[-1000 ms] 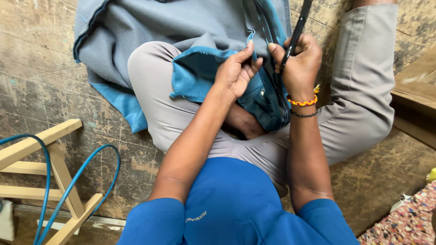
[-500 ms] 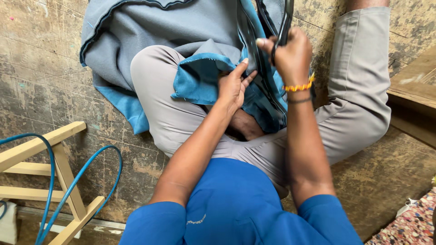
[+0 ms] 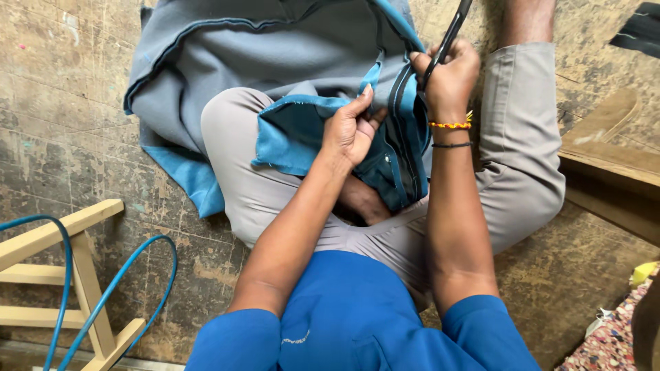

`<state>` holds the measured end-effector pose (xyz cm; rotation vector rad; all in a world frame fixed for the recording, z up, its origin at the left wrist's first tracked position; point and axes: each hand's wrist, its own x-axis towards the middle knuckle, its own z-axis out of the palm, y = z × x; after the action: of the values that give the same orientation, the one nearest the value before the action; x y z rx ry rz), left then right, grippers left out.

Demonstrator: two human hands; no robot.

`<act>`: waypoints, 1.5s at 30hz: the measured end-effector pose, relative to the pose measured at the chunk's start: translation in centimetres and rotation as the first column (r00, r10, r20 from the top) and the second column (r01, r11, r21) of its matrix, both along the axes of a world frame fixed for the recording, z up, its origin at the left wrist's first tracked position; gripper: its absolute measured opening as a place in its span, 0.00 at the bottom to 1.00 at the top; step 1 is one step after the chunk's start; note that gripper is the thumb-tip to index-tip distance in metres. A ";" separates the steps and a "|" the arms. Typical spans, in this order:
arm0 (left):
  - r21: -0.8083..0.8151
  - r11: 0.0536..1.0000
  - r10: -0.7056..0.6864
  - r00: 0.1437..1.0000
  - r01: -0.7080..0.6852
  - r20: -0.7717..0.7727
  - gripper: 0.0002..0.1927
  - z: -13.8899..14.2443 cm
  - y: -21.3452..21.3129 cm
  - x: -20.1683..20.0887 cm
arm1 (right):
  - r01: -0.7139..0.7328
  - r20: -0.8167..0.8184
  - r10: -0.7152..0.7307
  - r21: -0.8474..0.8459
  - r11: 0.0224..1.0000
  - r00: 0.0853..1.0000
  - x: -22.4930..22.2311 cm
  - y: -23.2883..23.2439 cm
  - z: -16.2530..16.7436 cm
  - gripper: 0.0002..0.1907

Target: The person sits on the floor and uses shears to cut a strip of fabric from a larger piece of blue material. The person holds the fabric with one hand and cuts along the edge with the other, removing a long strip.

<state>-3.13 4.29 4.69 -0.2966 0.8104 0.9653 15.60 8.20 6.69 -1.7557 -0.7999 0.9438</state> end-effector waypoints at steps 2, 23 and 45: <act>0.009 0.999 0.037 0.996 -0.038 0.077 0.07 0.3 0.4 0.5 | 0.025 -0.106 -0.024 0.008 1.000 0.994 -0.3 0.2 0.5 0.15; 0.020 0.986 0.162 0.975 -0.167 0.152 0.07 3.4 3.9 1.9 | -0.452 -0.605 0.212 -0.276 0.848 0.767 -5.2 -20.4 10.8 0.19; 0.006 0.996 0.087 0.982 -0.089 0.168 0.08 5.3 1.7 1.4 | -0.443 -0.660 0.110 -0.362 0.820 0.743 -5.3 -21.2 12.4 0.15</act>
<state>-1.69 6.03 10.04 -0.3994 0.6413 1.0137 10.26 -13.00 19.07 -1.5800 -0.4022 1.9669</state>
